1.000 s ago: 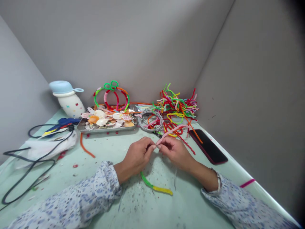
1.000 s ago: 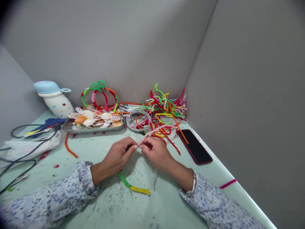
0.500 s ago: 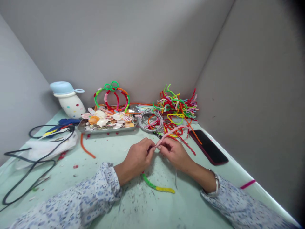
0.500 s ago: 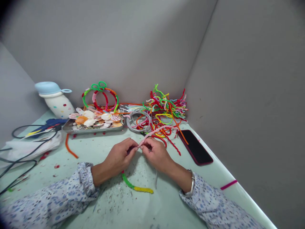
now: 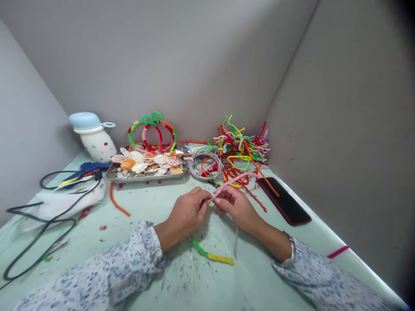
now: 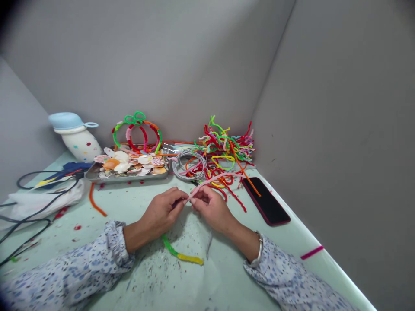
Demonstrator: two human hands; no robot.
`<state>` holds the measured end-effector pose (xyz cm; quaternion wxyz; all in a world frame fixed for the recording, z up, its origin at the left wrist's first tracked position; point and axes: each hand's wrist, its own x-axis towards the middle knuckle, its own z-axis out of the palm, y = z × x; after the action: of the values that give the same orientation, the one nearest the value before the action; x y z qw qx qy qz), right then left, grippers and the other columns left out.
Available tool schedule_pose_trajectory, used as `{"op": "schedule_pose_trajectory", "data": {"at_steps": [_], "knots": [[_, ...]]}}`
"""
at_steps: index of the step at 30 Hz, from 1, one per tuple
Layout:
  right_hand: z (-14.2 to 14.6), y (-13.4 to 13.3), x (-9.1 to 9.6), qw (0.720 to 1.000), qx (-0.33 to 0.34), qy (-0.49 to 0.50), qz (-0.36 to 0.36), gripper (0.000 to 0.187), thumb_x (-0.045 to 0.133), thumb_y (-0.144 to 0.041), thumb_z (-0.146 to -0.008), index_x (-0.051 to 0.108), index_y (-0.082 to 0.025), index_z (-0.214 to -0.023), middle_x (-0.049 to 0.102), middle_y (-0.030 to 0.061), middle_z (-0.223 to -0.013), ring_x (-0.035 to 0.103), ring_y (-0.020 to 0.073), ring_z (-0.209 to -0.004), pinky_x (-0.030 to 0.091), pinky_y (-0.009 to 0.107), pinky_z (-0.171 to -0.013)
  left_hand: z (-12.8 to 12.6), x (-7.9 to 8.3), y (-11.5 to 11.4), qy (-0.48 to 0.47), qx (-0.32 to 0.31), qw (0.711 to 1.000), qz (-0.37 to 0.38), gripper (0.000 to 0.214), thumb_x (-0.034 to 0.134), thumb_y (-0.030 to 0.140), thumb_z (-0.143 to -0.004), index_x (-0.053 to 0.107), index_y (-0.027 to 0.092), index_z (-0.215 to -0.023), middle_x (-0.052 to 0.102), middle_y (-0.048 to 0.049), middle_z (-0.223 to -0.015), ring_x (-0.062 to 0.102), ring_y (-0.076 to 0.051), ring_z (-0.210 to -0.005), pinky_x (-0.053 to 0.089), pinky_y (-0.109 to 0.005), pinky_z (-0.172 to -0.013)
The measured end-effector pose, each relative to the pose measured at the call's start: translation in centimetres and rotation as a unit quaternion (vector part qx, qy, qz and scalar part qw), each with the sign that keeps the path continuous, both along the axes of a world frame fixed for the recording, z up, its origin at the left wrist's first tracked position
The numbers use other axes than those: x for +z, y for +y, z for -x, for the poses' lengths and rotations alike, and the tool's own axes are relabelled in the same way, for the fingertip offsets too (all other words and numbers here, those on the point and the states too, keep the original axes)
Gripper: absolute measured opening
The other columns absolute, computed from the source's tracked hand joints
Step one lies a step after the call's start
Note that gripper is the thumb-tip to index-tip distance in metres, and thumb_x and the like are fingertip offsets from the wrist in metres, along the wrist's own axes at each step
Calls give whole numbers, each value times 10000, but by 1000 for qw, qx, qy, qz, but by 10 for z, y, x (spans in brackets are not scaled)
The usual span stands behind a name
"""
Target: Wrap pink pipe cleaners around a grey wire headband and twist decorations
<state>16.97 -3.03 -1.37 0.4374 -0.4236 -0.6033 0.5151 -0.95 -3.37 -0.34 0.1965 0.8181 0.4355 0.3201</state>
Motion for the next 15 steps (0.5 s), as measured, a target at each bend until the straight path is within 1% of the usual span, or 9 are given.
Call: {"op": "schedule_pose_trajectory", "data": {"at_steps": [2,4,6,8,9,12,15], "knots": [[-3,1,3,999,-13,30,6,269,619,-295,-802,587,-205,-1054,647,27,-916,633,162,-833,523,263,-677,0,2,1,-4,2,1000,13,191,477,180,-914,668,179,-925,617,-29,-844,573,-155,-769,423,-266,-703],[-6,2,4,997,-41,60,-5,378,584,-269,-811,550,-234,-1186,647,46,-1063,631,170,-932,519,279,-747,0,4,2,-12,-1,999,33,196,480,184,-912,676,178,-928,623,-27,-841,575,-155,-771,425,-269,-714],[-8,3,4,994,-75,76,-26,426,559,-266,-821,523,-255,-1245,629,54,-1160,621,172,-981,511,288,-787,-1,5,3,-18,-7,999,49,196,486,186,-908,681,179,-929,626,-25,-837,575,-155,-773,426,-270,-717],[-8,2,3,993,-91,71,-38,395,547,-290,-832,546,-244,-1225,628,65,-1179,619,179,-984,508,298,-800,0,5,4,-20,-10,998,56,198,486,185,-905,683,183,-923,624,-25,-834,573,-158,-775,424,-270,-709],[-8,1,2,993,-87,63,-38,371,545,-303,-835,565,-232,-1199,638,71,-1157,621,184,-976,508,304,-801,0,4,4,-20,-12,998,57,200,485,185,-905,684,185,-918,623,-24,-832,573,-160,-777,424,-271,-707],[-6,-1,1,998,-48,24,-42,289,568,-317,-813,619,-192,-1068,661,72,-1045,628,192,-928,510,307,-771,1,3,5,-25,-14,998,57,208,478,191,-908,686,191,-914,627,-27,-839,578,-166,-794,430,-278,-721],[-4,-1,-2,997,-18,-25,-67,187,603,-288,-789,624,-182,-942,653,51,-961,619,175,-867,503,287,-735,0,3,5,-27,-13,998,54,214,476,200,-911,689,192,-918,632,-32,-847,584,-170,-805,438,-284,-737]]}}
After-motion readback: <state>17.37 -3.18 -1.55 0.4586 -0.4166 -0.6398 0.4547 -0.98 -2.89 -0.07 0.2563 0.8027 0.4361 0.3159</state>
